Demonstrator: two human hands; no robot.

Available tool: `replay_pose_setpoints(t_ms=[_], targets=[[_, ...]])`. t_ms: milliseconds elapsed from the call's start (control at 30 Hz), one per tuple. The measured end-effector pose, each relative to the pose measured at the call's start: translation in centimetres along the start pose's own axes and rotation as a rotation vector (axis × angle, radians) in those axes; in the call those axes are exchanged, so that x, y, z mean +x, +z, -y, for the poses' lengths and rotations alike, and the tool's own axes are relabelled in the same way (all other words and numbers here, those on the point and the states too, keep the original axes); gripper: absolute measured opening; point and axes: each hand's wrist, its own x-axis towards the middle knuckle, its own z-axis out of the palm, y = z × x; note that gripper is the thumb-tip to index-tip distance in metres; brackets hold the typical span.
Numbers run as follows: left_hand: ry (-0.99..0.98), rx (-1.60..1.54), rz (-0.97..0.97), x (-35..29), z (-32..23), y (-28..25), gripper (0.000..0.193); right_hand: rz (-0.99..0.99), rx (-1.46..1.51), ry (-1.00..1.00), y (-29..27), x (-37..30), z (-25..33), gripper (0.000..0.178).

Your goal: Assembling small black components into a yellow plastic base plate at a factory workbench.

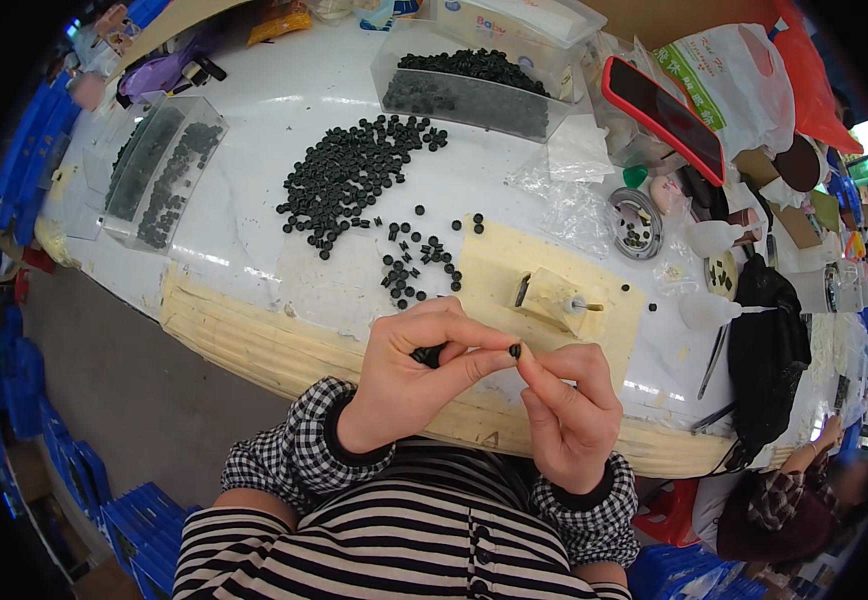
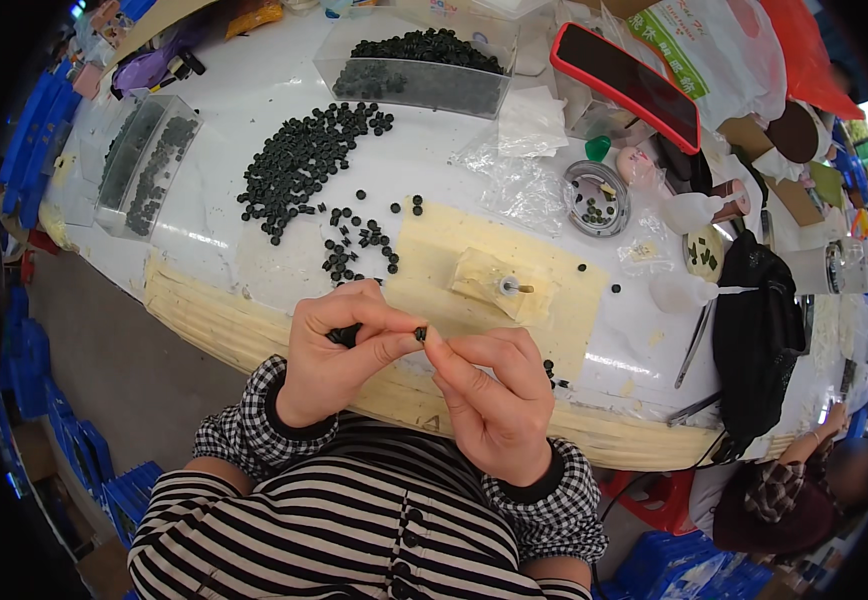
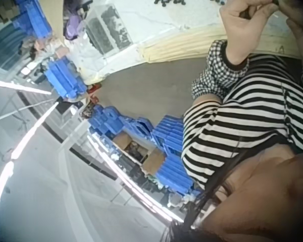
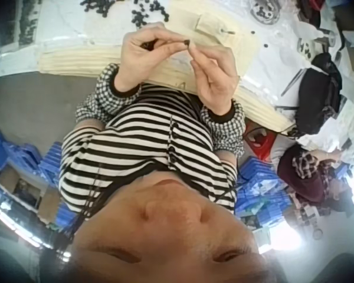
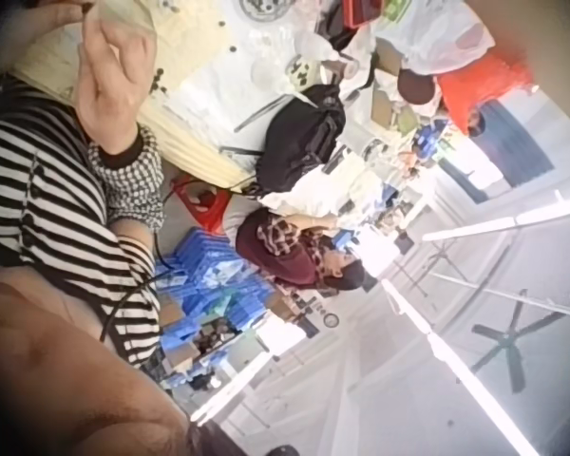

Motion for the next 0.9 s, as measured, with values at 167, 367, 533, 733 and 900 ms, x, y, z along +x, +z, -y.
replay_pose_setpoints(t_ms=[167, 367, 533, 733, 900], targets=[[0.013, 0.008, 0.003, -0.04, 0.14, -0.06, 0.016, -0.003, -0.002, -0.019, 0.00, 0.01, -0.15, 0.037], [0.024, 0.006, 0.006, -0.03, 0.13, -0.09, 0.017, -0.013, -0.043, -0.063, 0.05, 0.10, -0.25, 0.039], [0.058, 0.001, 0.012, -0.11, 0.46, -0.15, 0.018, -0.022, -0.089, -0.101, 0.11, 0.05, -0.35, 0.040], [0.073, 0.006, 0.012, -0.07, 0.24, -0.10, 0.019, -0.037, -0.110, -0.105, 0.19, 0.00, -0.26, 0.041], [0.076, 0.001, 0.008, -0.07, 0.13, -0.08, 0.021, -0.039, -0.106, -0.098, 0.13, 0.08, -0.16, 0.042]])
